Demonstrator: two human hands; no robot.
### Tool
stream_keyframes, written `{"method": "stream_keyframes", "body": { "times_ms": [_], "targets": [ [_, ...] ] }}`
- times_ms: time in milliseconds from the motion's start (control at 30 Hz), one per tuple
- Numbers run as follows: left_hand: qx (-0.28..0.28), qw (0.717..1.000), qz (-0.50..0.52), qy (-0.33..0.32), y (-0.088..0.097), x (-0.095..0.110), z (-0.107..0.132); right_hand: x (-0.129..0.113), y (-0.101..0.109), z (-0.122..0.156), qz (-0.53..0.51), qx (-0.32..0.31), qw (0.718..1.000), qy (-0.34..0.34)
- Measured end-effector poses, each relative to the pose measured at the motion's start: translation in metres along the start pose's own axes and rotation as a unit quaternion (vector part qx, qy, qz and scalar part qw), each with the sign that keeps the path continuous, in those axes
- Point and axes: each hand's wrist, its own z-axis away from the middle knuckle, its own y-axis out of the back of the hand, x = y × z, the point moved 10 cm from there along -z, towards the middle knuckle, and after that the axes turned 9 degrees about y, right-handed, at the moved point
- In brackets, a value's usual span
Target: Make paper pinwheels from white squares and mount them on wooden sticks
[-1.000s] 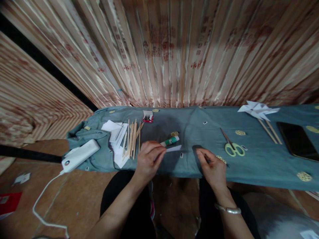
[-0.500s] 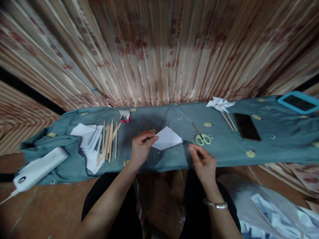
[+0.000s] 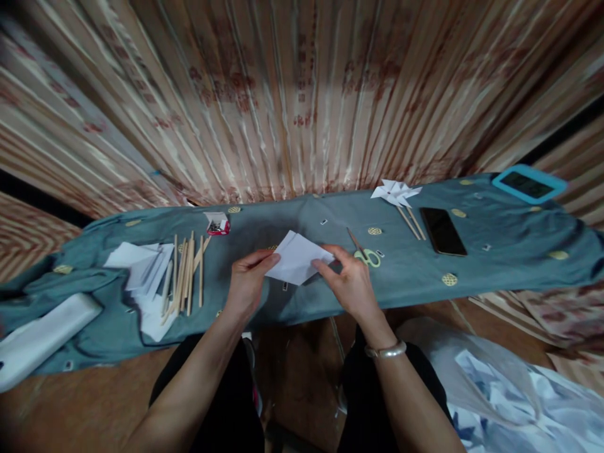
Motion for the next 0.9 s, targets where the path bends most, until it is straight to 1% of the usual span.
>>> {"method": "stream_keyframes", "body": {
  "times_ms": [33,100,167,200,300,367,400,433,467,500,533,567,600,633,667,700,733,767,833,900],
  "targets": [
    [0.005,1.0,0.006,-0.001,0.006,0.004,0.003,0.007,-0.008,0.002,-0.05,-0.012,0.998,-0.029],
    [0.018,0.999,0.024,0.012,0.019,0.006,0.01,0.015,-0.025,0.01,-0.168,-0.026,0.982,-0.077],
    [0.029,0.997,0.046,0.046,0.031,0.003,0.017,0.017,-0.039,0.017,-0.26,-0.025,0.959,-0.109],
    [0.032,0.996,0.058,0.065,0.037,-0.001,0.02,0.017,-0.044,0.02,-0.286,-0.021,0.95,-0.122],
    [0.052,0.989,0.093,0.103,0.055,-0.008,0.028,0.016,-0.054,0.026,-0.31,-0.018,0.938,-0.154],
    [0.084,0.987,0.101,0.089,0.076,-0.002,0.029,0.018,-0.056,0.028,-0.31,-0.013,0.935,-0.175],
    [0.108,0.987,0.096,0.066,0.091,0.006,0.028,0.02,-0.055,0.028,-0.306,-0.006,0.934,-0.185],
    [0.138,0.987,0.084,0.028,0.109,0.019,0.028,0.023,-0.054,0.029,-0.301,0.004,0.934,-0.194],
    [0.175,0.982,0.063,-0.028,0.129,0.038,0.03,0.027,-0.052,0.03,-0.295,0.015,0.934,-0.201],
    [0.212,0.972,0.039,-0.094,0.149,0.061,0.034,0.031,-0.05,0.031,-0.289,0.027,0.934,-0.208],
    [0.245,0.955,0.002,-0.17,0.167,0.088,0.041,0.035,-0.048,0.031,-0.283,0.037,0.935,-0.213],
    [0.283,0.925,-0.049,-0.249,0.182,0.115,0.052,0.038,-0.047,0.032,-0.278,0.045,0.935,-0.216],
    [0.314,0.888,-0.111,-0.318,0.191,0.14,0.064,0.041,-0.046,0.032,-0.274,0.052,0.936,-0.216],
    [0.335,0.85,-0.175,-0.366,0.197,0.159,0.073,0.044,-0.044,0.033,-0.271,0.059,0.936,-0.214],
    [0.355,0.816,-0.23,-0.394,0.201,0.172,0.079,0.045,-0.044,0.033,-0.269,0.064,0.938,-0.211],
    [0.364,0.791,-0.274,-0.408,0.204,0.178,0.082,0.046,-0.044,0.033,-0.265,0.065,0.939,-0.207],
    [0.363,0.779,-0.309,-0.407,0.207,0.178,0.08,0.047,-0.044,0.033,-0.26,0.064,0.942,-0.204],
    [0.356,0.779,-0.336,-0.392,0.211,0.172,0.074,0.047,-0.045,0.033,-0.254,0.059,0.944,-0.2],
    [0.328,0.79,-0.392,-0.339,0.216,0.147,0.057,0.047,-0.047,0.033,-0.243,0.045,0.949,-0.196],
    [0.301,0.799,-0.427,-0.297,0.219,0.117,0.045,0.046,-0.049,0.032,-0.234,0.035,0.953,-0.189]
  ]
}}
